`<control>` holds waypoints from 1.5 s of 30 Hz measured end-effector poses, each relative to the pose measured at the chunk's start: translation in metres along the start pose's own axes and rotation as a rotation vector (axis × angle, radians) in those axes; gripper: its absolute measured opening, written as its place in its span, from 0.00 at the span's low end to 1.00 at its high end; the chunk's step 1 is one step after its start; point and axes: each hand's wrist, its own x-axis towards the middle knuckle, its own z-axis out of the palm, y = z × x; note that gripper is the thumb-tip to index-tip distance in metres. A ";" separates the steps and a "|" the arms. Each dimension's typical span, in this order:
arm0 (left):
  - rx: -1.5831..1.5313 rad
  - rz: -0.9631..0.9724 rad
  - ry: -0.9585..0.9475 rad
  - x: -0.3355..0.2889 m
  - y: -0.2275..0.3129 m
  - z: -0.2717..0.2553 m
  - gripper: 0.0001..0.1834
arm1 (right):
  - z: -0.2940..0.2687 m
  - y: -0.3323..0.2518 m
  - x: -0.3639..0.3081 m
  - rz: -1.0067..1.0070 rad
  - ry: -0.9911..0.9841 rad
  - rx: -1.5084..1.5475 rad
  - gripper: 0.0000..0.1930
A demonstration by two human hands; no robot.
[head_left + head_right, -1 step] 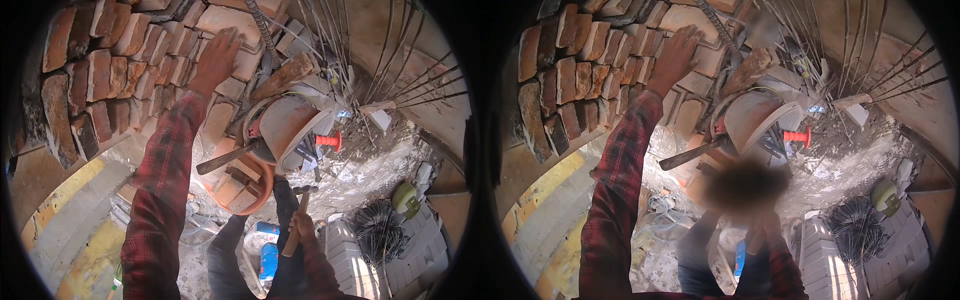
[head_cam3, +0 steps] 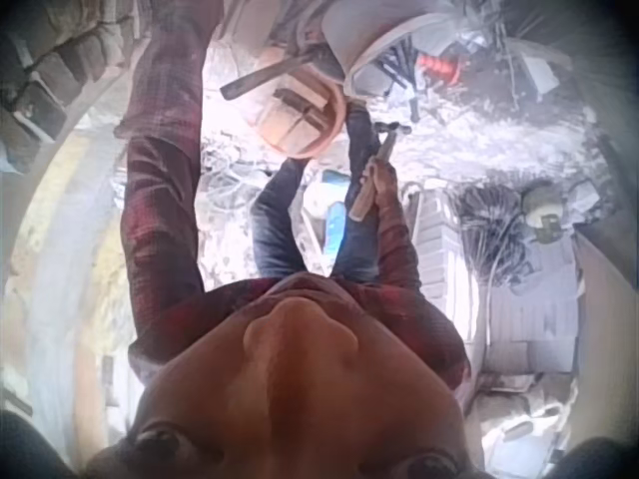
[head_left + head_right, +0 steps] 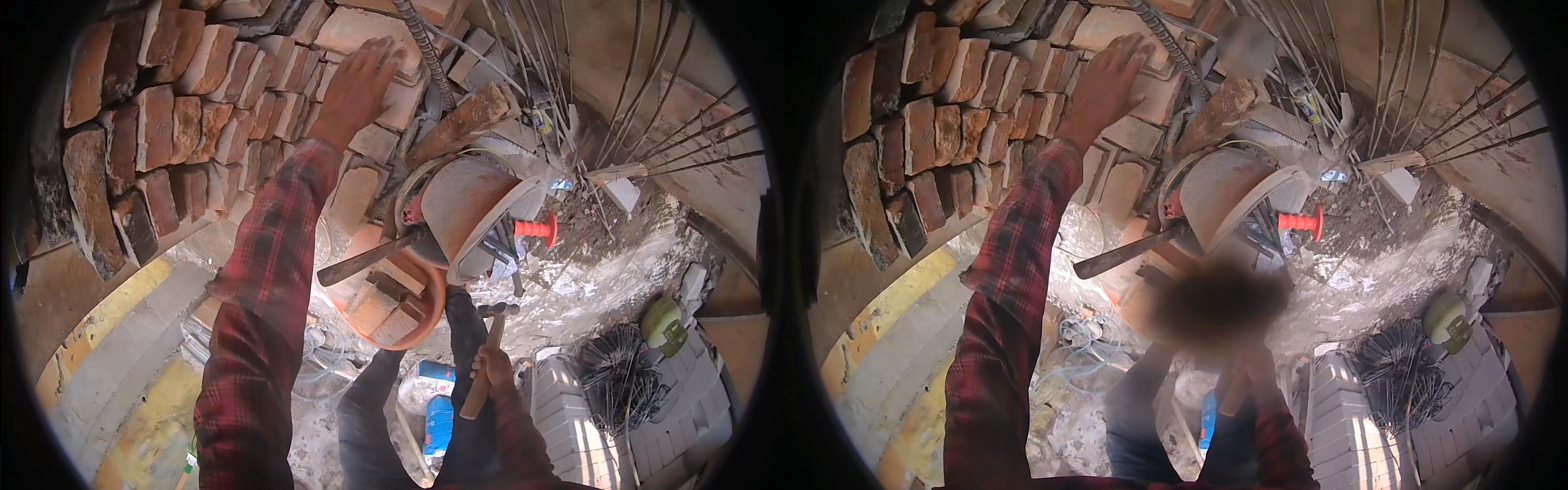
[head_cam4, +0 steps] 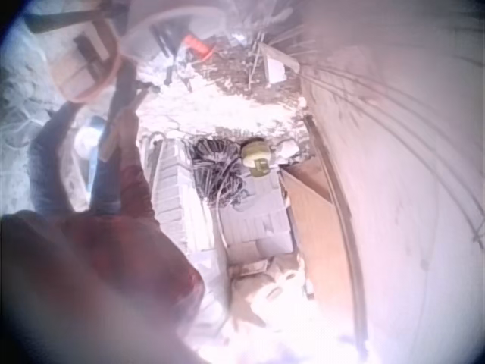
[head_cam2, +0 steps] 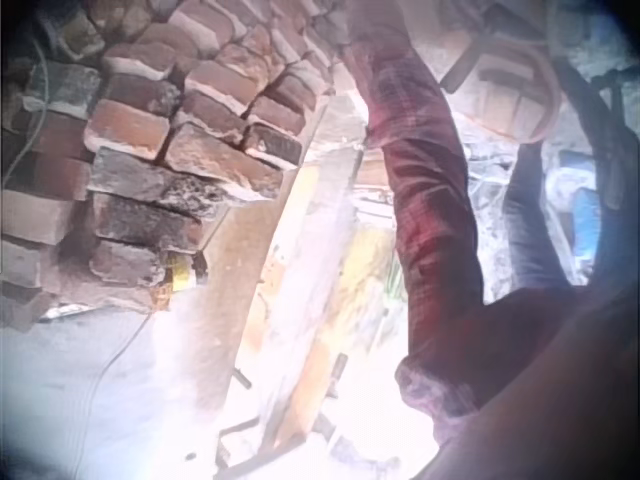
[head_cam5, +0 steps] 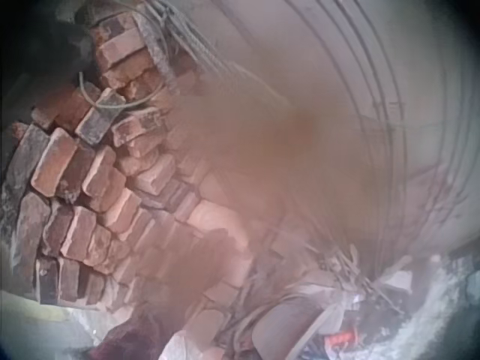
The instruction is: The person squats and stacks red bricks into a neat pile on a plastic sheet. They then stand, pick up an orange basin, and use a hammer to break larger bricks into smaller pieces, placing the fragments into the basin.
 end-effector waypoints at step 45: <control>-0.522 -0.608 -0.215 -0.159 0.020 -0.199 0.45 | 0.049 -0.176 0.084 -1.197 0.375 -0.921 0.26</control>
